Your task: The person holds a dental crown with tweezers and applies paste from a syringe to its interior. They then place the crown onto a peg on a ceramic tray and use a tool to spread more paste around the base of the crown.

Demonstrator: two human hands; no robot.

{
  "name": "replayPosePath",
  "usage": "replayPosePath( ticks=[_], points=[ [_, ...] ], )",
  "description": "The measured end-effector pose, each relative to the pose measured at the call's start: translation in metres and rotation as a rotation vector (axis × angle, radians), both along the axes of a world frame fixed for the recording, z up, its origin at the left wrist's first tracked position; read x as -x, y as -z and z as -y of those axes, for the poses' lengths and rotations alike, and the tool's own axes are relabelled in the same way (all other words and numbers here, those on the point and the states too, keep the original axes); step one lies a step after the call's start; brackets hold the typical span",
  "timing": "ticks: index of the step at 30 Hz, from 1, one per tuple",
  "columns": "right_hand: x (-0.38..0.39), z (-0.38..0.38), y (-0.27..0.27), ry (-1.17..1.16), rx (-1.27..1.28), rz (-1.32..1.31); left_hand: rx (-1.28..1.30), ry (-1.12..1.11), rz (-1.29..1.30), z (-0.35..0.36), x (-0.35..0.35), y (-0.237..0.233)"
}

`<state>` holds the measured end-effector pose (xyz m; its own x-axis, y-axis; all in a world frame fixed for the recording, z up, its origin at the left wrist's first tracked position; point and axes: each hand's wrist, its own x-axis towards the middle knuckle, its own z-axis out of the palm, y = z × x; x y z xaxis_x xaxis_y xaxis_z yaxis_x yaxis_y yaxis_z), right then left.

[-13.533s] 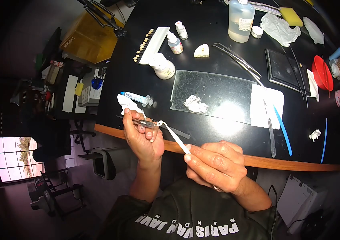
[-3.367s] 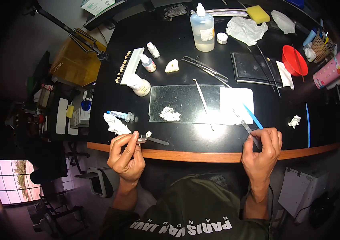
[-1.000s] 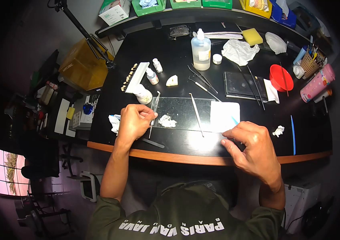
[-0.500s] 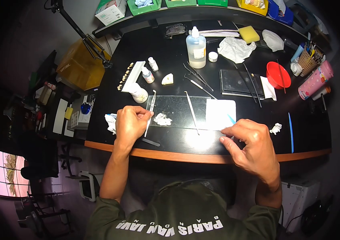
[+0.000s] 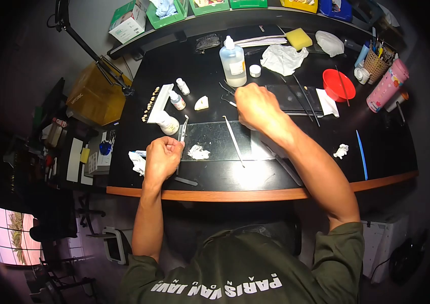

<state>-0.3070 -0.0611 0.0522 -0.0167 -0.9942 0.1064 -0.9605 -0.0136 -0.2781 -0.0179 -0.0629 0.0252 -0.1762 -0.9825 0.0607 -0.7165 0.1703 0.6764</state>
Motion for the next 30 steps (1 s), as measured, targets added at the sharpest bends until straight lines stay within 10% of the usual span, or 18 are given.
replayPosePath(
  ticks=[25, 30],
  points=[
    [-0.018, 0.014, -0.004, 0.057, -0.137, -0.092, -0.103, 0.316, -0.723, -0.006, -0.022, -0.005],
    [-0.013, -0.003, -0.013, -0.051, 0.24, 0.056, -0.164, 0.291, -0.78, -0.003, -0.027, -0.002]
  ],
)
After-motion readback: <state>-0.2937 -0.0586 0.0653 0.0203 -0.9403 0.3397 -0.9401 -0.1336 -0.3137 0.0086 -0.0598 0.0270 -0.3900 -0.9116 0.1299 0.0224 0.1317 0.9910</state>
